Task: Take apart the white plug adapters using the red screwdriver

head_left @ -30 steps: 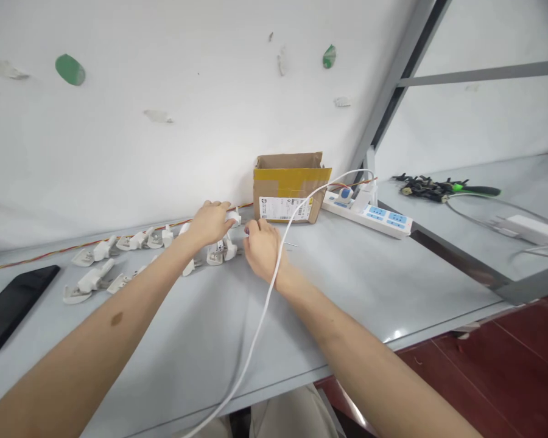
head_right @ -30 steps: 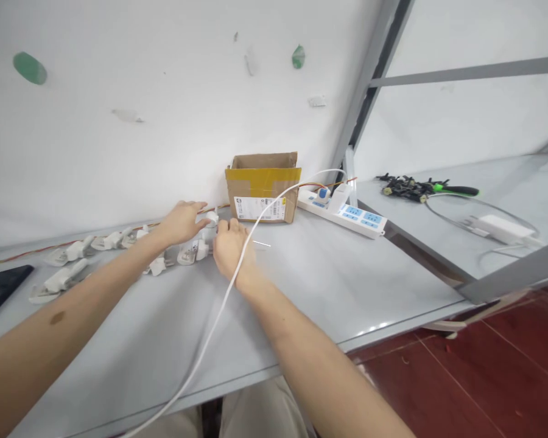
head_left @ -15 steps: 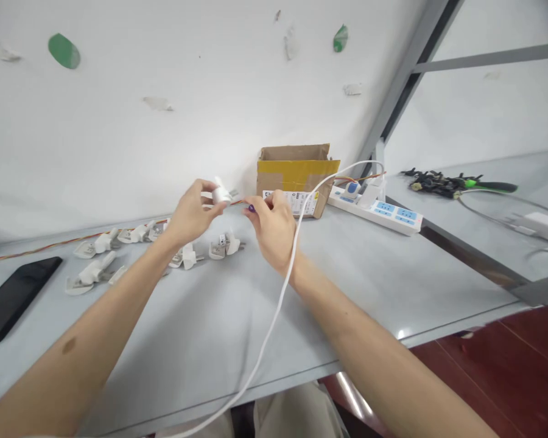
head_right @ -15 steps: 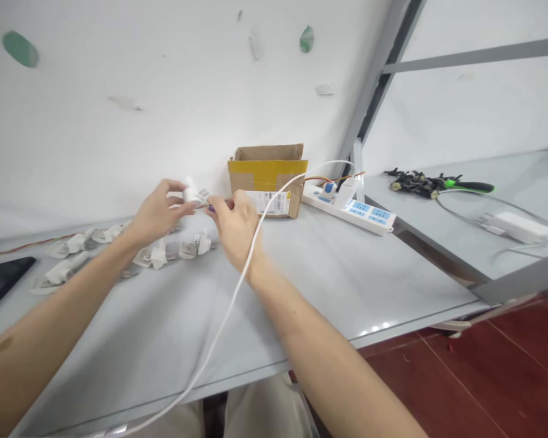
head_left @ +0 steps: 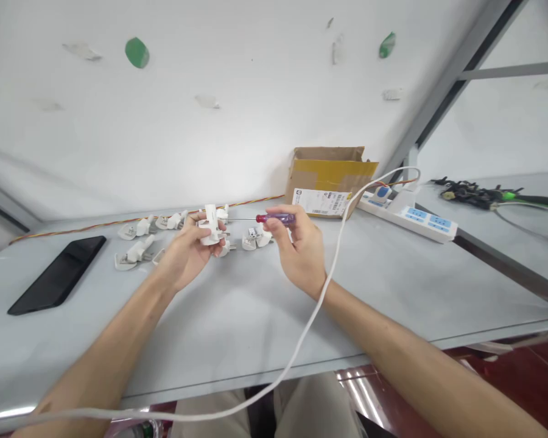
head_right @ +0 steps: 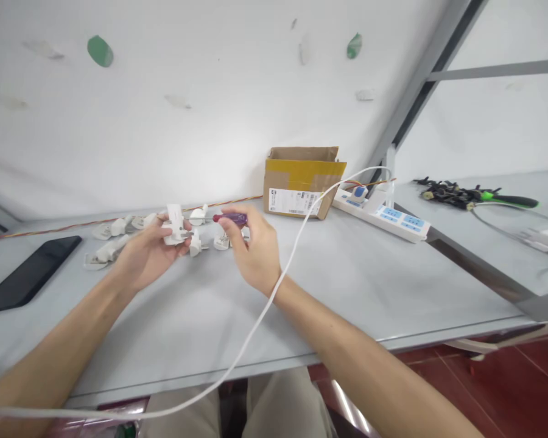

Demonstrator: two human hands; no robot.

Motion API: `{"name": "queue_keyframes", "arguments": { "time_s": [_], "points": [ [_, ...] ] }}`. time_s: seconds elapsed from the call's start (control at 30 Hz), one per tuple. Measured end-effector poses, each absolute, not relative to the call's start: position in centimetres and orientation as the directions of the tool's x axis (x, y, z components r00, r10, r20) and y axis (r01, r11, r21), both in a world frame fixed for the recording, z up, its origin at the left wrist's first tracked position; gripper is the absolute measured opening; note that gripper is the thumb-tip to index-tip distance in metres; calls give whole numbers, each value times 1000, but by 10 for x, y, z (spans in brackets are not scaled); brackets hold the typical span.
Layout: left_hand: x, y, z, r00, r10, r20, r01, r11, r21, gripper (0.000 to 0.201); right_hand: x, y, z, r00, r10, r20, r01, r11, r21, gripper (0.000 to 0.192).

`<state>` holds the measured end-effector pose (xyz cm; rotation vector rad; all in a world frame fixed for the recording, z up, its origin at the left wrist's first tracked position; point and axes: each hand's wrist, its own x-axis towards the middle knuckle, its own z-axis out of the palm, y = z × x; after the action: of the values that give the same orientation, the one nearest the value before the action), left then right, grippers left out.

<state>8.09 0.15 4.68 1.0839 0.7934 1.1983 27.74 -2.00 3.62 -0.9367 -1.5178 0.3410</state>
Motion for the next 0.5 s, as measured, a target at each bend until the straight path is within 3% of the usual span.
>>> {"name": "queue_keyframes", "arguments": {
  "time_s": [0.23,0.5],
  "points": [
    [81,0,44,271,957,99,-372,9,928,22,278,-20,35,78,765,640,208,615,-760,20],
    [84,-6,44,238,964,118,-287,-46,957,23,278,-21,38,25,785,620,151,610,-778,22]
  ]
}}
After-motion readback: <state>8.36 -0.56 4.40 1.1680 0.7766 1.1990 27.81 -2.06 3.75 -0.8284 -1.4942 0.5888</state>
